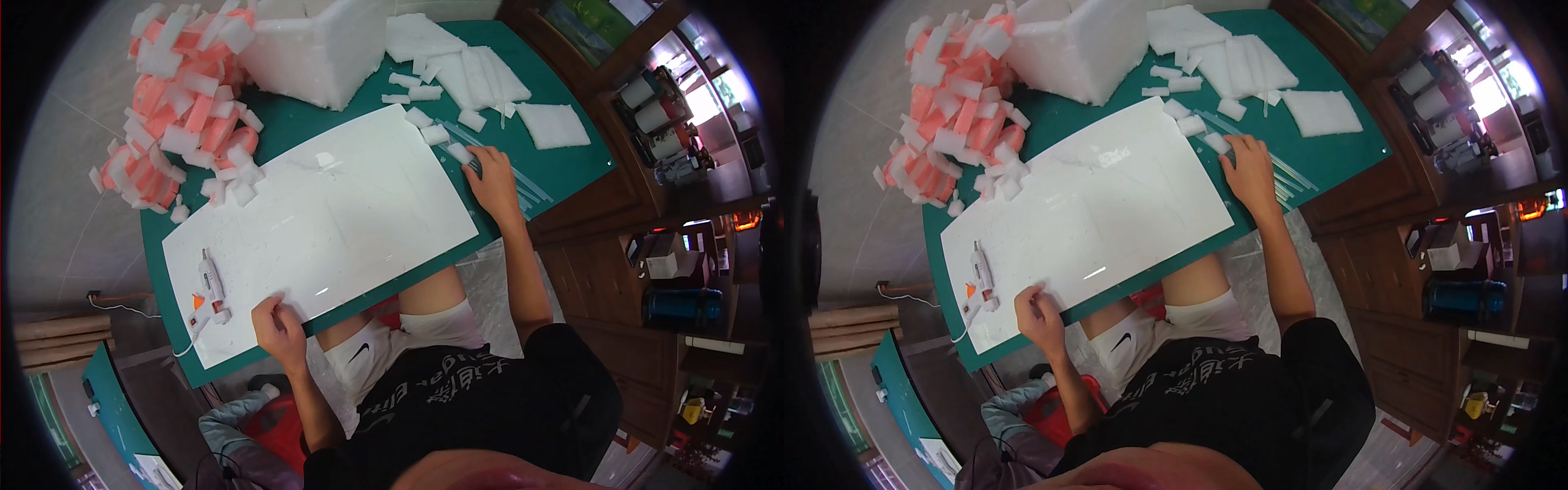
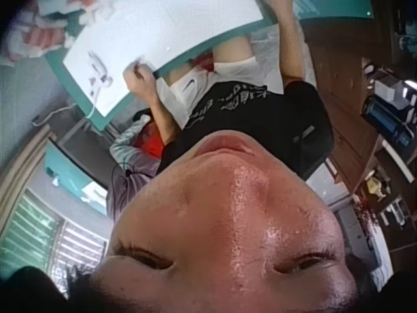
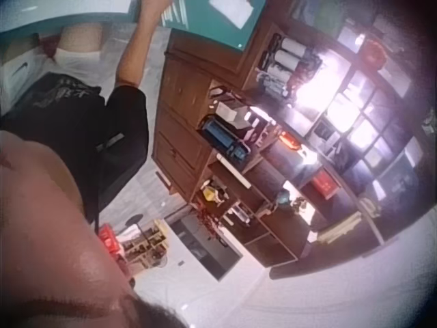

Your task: Using a hot glue gun to assemble small foam blocks into a structure.

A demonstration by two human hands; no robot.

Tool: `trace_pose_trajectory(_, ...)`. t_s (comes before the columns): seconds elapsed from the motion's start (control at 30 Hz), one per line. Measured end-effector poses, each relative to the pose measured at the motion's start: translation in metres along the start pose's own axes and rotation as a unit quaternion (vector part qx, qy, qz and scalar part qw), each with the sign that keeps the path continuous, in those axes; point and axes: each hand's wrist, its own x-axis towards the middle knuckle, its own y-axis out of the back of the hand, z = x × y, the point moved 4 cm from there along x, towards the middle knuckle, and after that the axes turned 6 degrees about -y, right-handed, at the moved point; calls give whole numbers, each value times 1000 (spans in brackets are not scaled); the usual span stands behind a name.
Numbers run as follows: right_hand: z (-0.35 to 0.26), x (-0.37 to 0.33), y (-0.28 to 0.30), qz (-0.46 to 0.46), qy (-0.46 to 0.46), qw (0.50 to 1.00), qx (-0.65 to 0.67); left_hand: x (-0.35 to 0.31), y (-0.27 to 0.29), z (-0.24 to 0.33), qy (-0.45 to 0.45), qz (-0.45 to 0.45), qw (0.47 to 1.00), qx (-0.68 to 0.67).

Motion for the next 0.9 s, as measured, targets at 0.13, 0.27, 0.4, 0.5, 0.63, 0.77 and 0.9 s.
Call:
trace_pose_trajectory(0.13, 4, 7, -4, -24, -18, 999, 32, -1, 3, -1, 9, 2, 1000, 22)
trace_pose_trajectory(0.27, 4, 8, 3, 15, -23, 998, 60, 0, 4, -2, 12, -10, 999, 41)
trace_pose_trajectory(0.4, 19, 9, 15, 67, -26, 994, 81, 0, 1, 1, 21, -18, 999, 43)
trace_pose_trajectory(0.5, 40, 16, 28, 46, -123, 984, 118, 0, -9, 5, 15, -14, 999, 46)
trace_pose_trajectory(0.63, 6, 51, 25, 40, -48, 979, 192, 2, 0, 7, 21, -2, 998, 65)
trace_pose_trajectory(0.77, -49, 65, 8, -21, 56, 966, 251, 4, -6, 7, 18, 11, 998, 64)
trace_pose_trajectory(0.9, -83, 41, -30, -95, 154, 968, 171, 3, 1, -6, 24, 21, 999, 39)
